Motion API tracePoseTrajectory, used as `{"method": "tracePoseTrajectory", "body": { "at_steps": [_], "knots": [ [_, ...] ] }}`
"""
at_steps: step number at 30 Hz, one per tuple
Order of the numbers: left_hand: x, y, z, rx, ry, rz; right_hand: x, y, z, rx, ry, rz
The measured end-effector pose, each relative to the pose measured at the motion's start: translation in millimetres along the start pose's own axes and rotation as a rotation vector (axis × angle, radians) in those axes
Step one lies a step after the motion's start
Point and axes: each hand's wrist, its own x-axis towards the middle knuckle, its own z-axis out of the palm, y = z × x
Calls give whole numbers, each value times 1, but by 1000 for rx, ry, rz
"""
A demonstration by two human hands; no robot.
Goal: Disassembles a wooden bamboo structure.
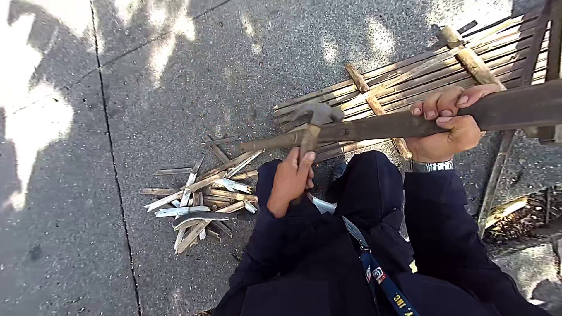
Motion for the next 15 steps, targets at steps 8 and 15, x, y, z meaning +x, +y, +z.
{"method": "tracePoseTrajectory", "body": {
  "at_steps": [8, 15],
  "knots": [
    [-45, 56, -55, -252, 359, 471, 1, 11, -40, 85, -159, -78],
    [-5, -16, 10, -10, -59, -176, -8, 8, -35, 45, -182, -65]
  ]
}}
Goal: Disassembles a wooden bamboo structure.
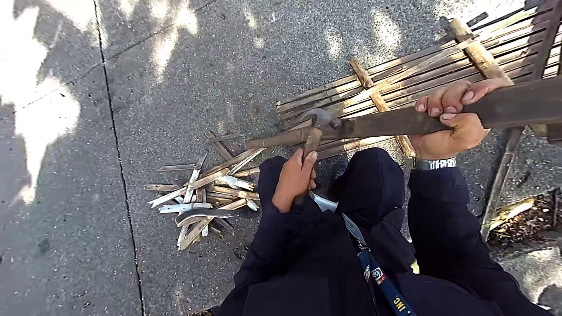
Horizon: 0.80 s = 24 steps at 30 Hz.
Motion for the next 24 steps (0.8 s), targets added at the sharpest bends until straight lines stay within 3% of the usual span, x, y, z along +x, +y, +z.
{"method": "tracePoseTrajectory", "body": {
  "at_steps": [3, 7, 9, 11, 15, 17, 20, 24],
  "knots": [
    [-24, 10, -25, -130, 119, 132, -1, -5, -7, 24, -10, -36],
    [-59, 46, -68, -290, 365, 536, -1, -3, -8, -39, -8, -1],
    [-67, 56, -71, -320, 433, 656, 1, 1, -3, 0, -9, -26],
    [-60, 54, -54, -257, 419, 618, 5, 5, -1, 25, -21, -47],
    [-13, 9, -1, 200, 69, 181, 6, 8, 4, 16, -1, -43],
    [-7, 4, 0, 34, -31, 111, 5, 4, 1, -4, 10, -54],
    [-30, 15, -29, -214, 40, 262, 1, 2, -9, 16, 38, -86],
    [-58, 48, -76, -389, 258, 617, -1, 7, -12, 8, 25, -76]
  ]
}}
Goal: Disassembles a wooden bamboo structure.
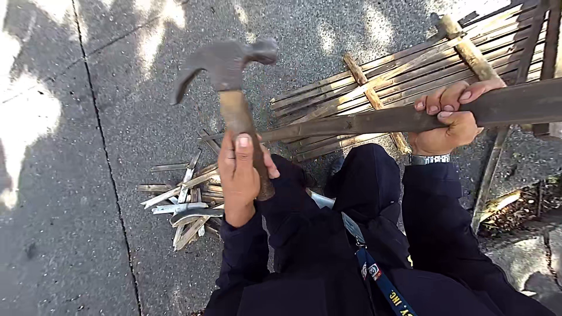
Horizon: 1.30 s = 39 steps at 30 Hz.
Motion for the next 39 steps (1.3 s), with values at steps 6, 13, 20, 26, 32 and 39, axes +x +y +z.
{"method": "tracePoseTrajectory", "body": {
  "at_steps": [6, 13, 20, 26, 32, 39],
  "knots": [
    [-11, -54, 44, 265, -63, -260, -5, 2, 15, 11, 5, 1],
    [2, -67, 43, 342, -211, -405, -14, -9, 4, 3, 23, -11],
    [0, 3, 9, 160, 60, 64, -10, -6, 2, 13, -10, 5],
    [-21, -92, 57, 642, -419, -536, -12, -2, 5, 21, 17, 10],
    [-8, -26, 22, 401, -164, -245, -5, -12, -6, 46, 15, -4],
    [-14, -21, 38, 333, -10, -60, -9, -7, -4, 50, 0, 14]
  ]
}}
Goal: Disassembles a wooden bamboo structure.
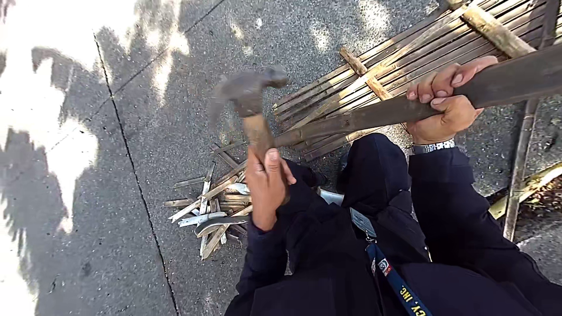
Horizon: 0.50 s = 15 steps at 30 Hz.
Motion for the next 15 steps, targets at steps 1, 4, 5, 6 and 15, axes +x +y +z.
{"method": "tracePoseTrajectory", "body": {
  "at_steps": [1, 4, 5, 6, 15],
  "knots": [
    [-2, -21, 17, 105, -98, -119, -1, 1, 1, -15, 2, 6],
    [2, -70, 57, 306, -406, -423, -3, 1, 0, -56, 27, 3],
    [2, -72, 55, 274, -413, -455, -6, -2, 0, -55, 30, 12],
    [8, -67, 50, 235, -389, -438, -3, -1, 1, -44, 30, -7],
    [11, 13, -22, -255, 124, 155, 1, -3, -5, -39, 18, -5]
  ]
}}
